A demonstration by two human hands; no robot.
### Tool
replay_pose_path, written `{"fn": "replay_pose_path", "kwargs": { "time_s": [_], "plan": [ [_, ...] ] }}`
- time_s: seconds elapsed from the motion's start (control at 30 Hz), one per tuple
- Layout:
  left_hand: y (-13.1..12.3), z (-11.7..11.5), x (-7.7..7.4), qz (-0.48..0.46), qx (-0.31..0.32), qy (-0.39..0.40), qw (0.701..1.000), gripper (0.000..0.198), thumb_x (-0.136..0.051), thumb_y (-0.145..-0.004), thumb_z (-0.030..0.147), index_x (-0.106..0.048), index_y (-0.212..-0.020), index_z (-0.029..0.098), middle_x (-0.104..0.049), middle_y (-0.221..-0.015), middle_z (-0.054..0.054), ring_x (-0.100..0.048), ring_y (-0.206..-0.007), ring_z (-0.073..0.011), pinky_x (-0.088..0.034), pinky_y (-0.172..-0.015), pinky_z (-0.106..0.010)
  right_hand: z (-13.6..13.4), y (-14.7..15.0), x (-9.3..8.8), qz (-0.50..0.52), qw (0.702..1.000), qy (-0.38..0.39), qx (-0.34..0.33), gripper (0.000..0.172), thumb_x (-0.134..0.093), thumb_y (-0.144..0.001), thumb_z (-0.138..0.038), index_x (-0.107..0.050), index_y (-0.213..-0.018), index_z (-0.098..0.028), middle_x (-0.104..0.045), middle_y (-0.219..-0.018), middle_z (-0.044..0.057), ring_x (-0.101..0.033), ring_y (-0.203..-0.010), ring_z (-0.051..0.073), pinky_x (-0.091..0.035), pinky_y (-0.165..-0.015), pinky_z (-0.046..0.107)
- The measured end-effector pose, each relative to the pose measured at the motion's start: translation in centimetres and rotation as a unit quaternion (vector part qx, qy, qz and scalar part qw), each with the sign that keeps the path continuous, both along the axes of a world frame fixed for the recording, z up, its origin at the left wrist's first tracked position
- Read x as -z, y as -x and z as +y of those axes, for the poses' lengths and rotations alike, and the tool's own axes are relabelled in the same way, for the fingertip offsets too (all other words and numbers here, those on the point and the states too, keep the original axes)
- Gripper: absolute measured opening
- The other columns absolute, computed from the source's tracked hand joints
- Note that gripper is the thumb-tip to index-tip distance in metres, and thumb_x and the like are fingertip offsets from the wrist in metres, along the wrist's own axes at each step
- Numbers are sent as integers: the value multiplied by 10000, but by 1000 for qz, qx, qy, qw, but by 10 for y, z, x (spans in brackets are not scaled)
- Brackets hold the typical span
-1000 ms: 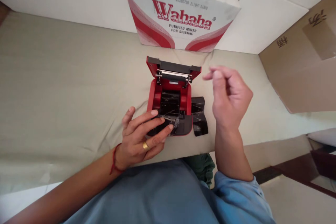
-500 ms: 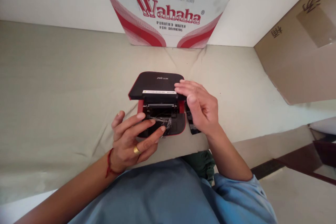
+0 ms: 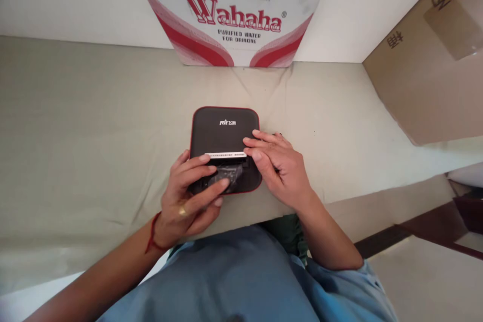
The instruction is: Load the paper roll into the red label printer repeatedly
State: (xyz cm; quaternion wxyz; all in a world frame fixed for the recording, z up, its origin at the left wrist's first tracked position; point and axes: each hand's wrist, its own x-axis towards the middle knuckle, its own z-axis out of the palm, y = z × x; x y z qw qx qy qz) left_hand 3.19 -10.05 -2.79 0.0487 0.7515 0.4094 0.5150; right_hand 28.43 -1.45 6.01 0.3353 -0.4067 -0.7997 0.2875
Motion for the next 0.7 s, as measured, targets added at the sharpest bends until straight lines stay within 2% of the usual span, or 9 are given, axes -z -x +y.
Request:
{"fn": "replay_pose_path", "kwargs": {
  "time_s": [0.03, 0.1, 0.17, 0.23, 0.33, 0.47, 0.57, 0.63, 0.7],
  "plan": [
    [1, 1, 0, -30, -2, -4, 1000, 699, -775, -978, 311, -672, -1642, 502, -756, -1401, -52, -728, -1450, -364, -491, -1380, -724, -1, 2, -3, 4, 1000, 13, 2, 350, -599, -1236, -451, -932, -1230, -343, -931, -1385, 56, -807, -1485, 323, -590, -1339, 638],
    [3, 3, 1, -110, -4, 7, 994, 720, -766, -1014, 412, -609, -1714, 486, -712, -1496, -70, -677, -1534, -379, -496, -1388, -711, -4, 6, -8, 1, 999, 34, -3, 299, -659, -1212, -492, -907, -1300, -350, -913, -1437, 60, -764, -1542, 332, -584, -1348, 639],
    [6, 7, 3, -203, 0, 71, 977, 709, -741, -1068, 496, -561, -1753, 482, -626, -1663, -70, -554, -1684, -378, -409, -1465, -679, -8, 10, -11, -14, 999, 39, -9, 356, -713, -1181, -552, -856, -1433, -347, -867, -1541, 76, -695, -1619, 350, -555, -1376, 662],
    [8, 11, 6, -281, 18, 167, 945, 728, -737, -1096, 567, -503, -1782, 501, -493, -1846, -37, -392, -1819, -373, -298, -1527, -652, -12, 13, -12, -31, 999, 35, -15, 472, -734, -1164, -594, -794, -1546, -324, -803, -1647, 103, -631, -1680, 369, -518, -1404, 691],
    [9, 18, 5, -355, 77, 259, 895, 883, -842, -1034, 611, -426, -1811, 555, -326, -1997, 42, -210, -1909, -362, -186, -1569, -613, -16, 14, -14, -38, 998, 31, -26, 483, -734, -1172, -568, -774, -1573, -301, -757, -1709, 120, -593, -1715, 378, -510, -1409, 697],
    [6, 25, -3, -451, 157, 287, 831, 953, -922, -952, 527, -473, -1792, 572, -347, -2005, 95, -144, -1929, -342, -150, -1584, -594, -22, 8, -14, -1, 999, 12, -40, 235, -707, -1201, -421, -879, -1330, -327, -891, -1482, 79, -698, -1619, 354, -569, -1359, 663],
    [3, 27, -7, -511, 183, 302, 783, 951, -958, -899, 440, -556, -1755, 543, -421, -1973, 89, -135, -1930, -353, -95, -1590, -597, -27, 4, -8, 19, 997, -46, -64, 188, -710, -1191, -325, -892, -1149, -302, -950, -1268, 48, -774, -1521, 332, -549, -1378, 649],
    [3, 28, -8, -533, 189, 308, 765, 960, -974, -874, 408, -580, -1739, 546, -447, -1959, 91, -136, -1929, -360, -57, -1591, -606, -30, 2, -2, 19, 992, -101, -76, 159, -732, -1164, -286, -887, -1130, -278, -956, -1243, 49, -806, -1467, 318, -541, -1391, 626],
    [3, 29, -8, -541, 190, 314, 757, 967, -982, -866, 416, -580, -1734, 562, -453, -1953, 98, -135, -1929, -362, -30, -1589, -619, -34, 0, 4, 21, 986, -138, -87, 150, -741, -1137, -255, -888, -1167, -263, -958, -1245, 58, -840, -1392, 310, -603, -1338, 593]
  ]
}}
